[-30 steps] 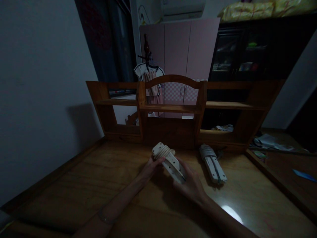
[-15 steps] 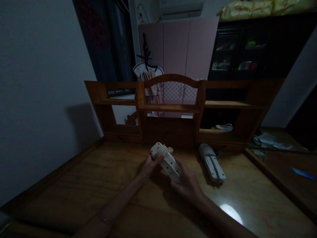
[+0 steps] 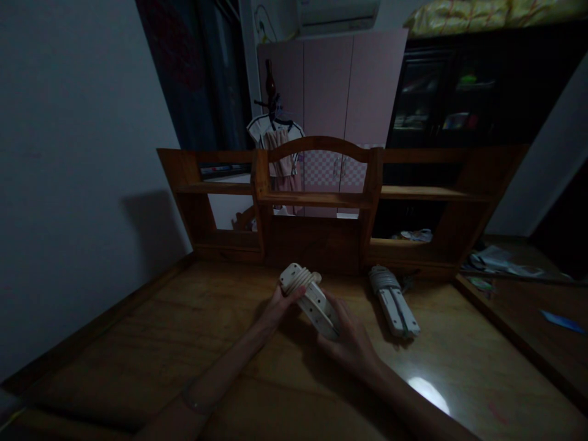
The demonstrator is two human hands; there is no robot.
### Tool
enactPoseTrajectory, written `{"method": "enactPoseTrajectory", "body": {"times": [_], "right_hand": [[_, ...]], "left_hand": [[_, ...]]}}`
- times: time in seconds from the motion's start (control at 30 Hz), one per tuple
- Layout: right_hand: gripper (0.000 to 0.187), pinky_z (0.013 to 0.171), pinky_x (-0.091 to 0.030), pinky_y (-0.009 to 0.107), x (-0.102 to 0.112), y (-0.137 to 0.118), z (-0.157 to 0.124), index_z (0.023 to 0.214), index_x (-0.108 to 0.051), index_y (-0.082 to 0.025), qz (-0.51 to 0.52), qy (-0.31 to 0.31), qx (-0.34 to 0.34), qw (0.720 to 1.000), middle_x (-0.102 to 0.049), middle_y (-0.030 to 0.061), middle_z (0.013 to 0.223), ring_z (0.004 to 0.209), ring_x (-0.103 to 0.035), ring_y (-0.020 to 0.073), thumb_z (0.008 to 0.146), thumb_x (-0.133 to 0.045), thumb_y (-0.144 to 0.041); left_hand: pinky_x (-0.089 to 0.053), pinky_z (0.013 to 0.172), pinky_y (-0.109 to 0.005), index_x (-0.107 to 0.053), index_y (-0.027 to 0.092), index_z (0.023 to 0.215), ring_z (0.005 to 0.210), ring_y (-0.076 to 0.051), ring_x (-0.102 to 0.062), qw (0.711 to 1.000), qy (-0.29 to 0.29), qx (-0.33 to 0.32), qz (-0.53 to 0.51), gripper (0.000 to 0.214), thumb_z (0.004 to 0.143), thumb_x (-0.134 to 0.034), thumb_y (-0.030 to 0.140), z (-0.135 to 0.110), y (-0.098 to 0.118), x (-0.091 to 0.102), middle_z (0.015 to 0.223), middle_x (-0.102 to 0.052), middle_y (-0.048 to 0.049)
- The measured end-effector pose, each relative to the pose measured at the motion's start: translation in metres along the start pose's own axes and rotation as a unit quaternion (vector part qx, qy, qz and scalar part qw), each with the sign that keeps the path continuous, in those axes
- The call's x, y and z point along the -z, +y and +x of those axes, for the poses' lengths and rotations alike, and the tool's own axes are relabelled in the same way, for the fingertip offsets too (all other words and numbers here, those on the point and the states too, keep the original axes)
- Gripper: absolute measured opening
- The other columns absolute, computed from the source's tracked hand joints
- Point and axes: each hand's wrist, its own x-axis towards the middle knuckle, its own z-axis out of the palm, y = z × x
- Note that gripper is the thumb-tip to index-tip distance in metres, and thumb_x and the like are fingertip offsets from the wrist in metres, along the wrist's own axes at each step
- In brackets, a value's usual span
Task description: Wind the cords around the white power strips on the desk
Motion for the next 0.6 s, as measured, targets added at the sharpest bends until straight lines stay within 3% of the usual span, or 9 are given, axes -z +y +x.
{"method": "enactPoseTrajectory", "body": {"times": [0.2, 0.6], "right_hand": [[0.082, 0.089, -0.047, 0.037, 0.0015, -0.0020, -0.0003, 0.141, -0.030, -0.028, 0.004, -0.006, 0.000, 1.000, -0.052, 0.0074, 0.129, 0.110, -0.054, 0.0248, 0.065, -0.057, -0.012], [0.080, 0.089, -0.048, 0.036, -0.0024, -0.0005, -0.0001, 0.140, -0.032, -0.027, 0.005, 0.003, -0.007, 1.000, -0.053, 0.0060, 0.128, 0.108, -0.056, 0.0236, 0.066, -0.058, -0.012]], "left_hand": [[-0.050, 0.086, -0.030, -0.047, 0.021, 0.123, 0.099, -0.022, -0.063, 0.999, 0.015, 0.030, 0.004, 0.064, 0.069, -0.078, 0.034, -0.0011, 0.0026, 0.0002, 0.118, -0.062, -0.0088], [-0.046, 0.094, -0.032, -0.048, 0.021, 0.125, 0.108, -0.022, -0.060, 1.000, 0.018, 0.001, 0.013, 0.064, 0.070, -0.077, 0.035, 0.0031, -0.0034, 0.0028, 0.123, -0.060, -0.0089]]}}
